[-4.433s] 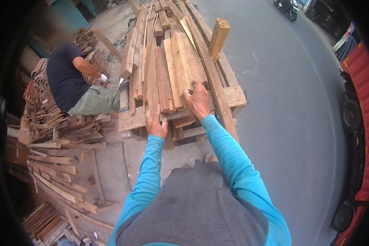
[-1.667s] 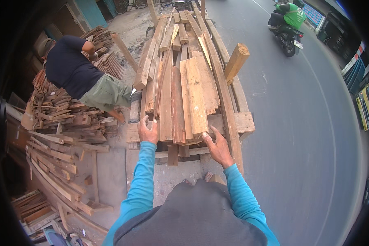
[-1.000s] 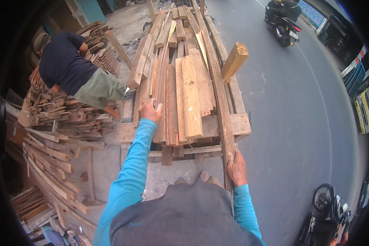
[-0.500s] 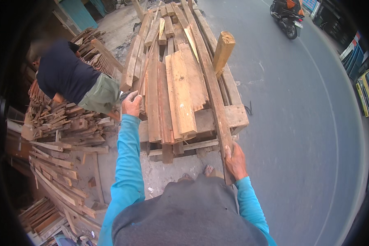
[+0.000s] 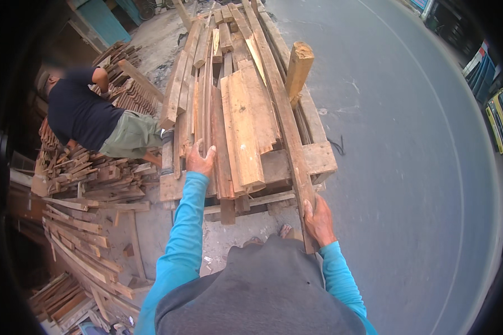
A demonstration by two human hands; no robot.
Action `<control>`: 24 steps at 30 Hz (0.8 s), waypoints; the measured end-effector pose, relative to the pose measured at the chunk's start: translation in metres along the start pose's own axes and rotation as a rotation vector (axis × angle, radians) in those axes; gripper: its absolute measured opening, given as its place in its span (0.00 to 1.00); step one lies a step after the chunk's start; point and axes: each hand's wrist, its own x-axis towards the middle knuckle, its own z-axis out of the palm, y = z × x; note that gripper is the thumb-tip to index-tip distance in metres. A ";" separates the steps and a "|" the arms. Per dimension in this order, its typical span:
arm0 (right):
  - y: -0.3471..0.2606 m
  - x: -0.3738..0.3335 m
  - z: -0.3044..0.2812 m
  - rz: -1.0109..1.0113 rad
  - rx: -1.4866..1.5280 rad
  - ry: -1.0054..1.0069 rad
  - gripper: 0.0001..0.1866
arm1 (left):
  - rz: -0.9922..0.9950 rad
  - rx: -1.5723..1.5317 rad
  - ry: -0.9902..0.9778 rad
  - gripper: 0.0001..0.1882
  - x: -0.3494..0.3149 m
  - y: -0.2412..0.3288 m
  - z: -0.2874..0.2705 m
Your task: The person collects wooden planks from a stack, carries them over, and loads them onto a wooden cart, repeatedly transporting and arranging the wooden pieces on the cart.
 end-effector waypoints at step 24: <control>0.008 -0.001 0.002 -0.011 0.108 -0.029 0.22 | 0.024 0.033 0.239 0.34 -0.058 -0.018 -0.006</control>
